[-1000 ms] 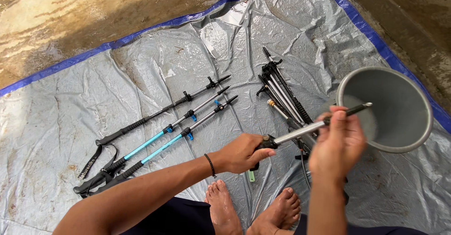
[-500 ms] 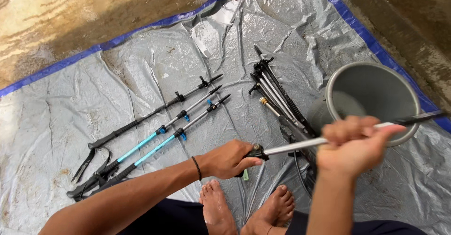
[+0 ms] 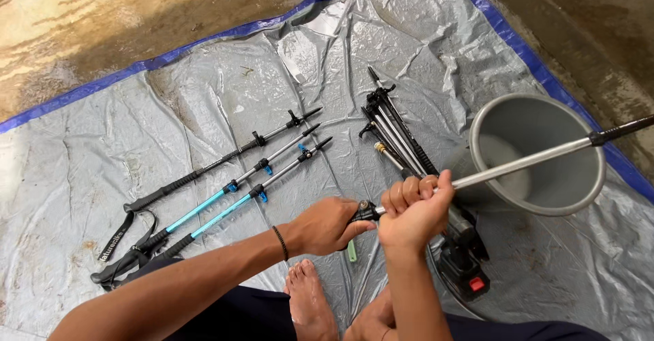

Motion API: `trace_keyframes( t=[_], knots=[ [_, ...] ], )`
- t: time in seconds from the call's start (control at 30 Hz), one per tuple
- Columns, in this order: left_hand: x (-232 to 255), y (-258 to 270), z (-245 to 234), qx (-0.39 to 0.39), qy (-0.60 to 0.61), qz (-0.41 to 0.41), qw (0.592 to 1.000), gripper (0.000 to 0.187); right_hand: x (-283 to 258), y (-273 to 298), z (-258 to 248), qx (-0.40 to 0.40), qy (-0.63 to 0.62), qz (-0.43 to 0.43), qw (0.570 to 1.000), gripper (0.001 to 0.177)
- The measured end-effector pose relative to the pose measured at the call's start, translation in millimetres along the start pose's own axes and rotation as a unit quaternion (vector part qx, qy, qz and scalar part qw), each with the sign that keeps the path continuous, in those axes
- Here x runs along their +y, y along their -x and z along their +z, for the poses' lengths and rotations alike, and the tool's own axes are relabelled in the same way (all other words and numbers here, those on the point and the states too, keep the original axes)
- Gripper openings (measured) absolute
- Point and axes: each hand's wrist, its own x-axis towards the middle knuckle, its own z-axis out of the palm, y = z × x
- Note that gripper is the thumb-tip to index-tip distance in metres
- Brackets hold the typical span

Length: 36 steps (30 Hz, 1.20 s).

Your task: The person scrubs a hiking pole with a toothbrush, then uses a pressure washer to rinse the pole and other equipment. They disassemble a pole, scrub the parts, and rinse them with the pressure washer.

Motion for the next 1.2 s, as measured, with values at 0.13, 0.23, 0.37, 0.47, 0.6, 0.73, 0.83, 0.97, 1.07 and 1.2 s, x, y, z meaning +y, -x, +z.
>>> trace_keyframes(
  t=[0.13,0.23,0.37,0.47,0.6,0.73,0.83,0.97,1.07,1.2],
  knots=[
    [5.3,4.4,0.5,0.007,0.044,-0.009,0.999,0.054,-25.0,-7.0,-5.4,-0.020,0.041,0.031,0.998,0.050],
    [3.6,10.8,-3.7,-0.026,0.125,-0.036,0.991,0.052,-70.1,-23.5,-15.1,-0.113,0.049,0.014,0.992,0.043],
    [4.0,4.8,-0.3,-0.041,0.082,-0.007,0.996,0.053,-108.3,-42.6,-40.3,-0.265,0.056,-0.036,0.962,0.043],
    [1.8,1.8,-8.0,-0.030,-0.014,-0.015,0.999,0.054,-86.9,-49.7,-32.0,-0.109,0.059,-0.084,0.989,0.039],
    [8.3,3.8,-13.6,-0.016,-0.151,-0.056,0.987,0.056,-37.1,-5.6,3.7,0.083,0.051,-0.087,0.991,0.020],
    [15.3,4.7,-5.8,0.014,-0.127,-0.035,0.991,0.054,5.4,12.4,8.7,0.096,0.068,-0.070,0.991,0.032],
    [11.3,2.0,-5.1,0.014,-0.009,0.008,1.000,0.051,-13.2,4.9,2.6,-0.010,0.109,-0.051,0.993,0.047],
    [7.6,0.0,-7.1,-0.098,0.249,-0.039,0.963,0.057,-51.9,-19.6,-26.1,-0.240,0.050,-0.027,0.969,0.039],
    [12.8,-1.9,-17.0,-0.204,0.407,-0.124,0.882,0.061,-65.8,-27.7,-29.3,-0.359,0.012,-0.044,0.932,0.032],
    [15.1,-4.5,-12.5,-0.077,0.118,-0.121,0.983,0.064,-56.6,-38.2,-32.2,-0.079,0.085,-0.079,0.990,0.042]
  ],
)
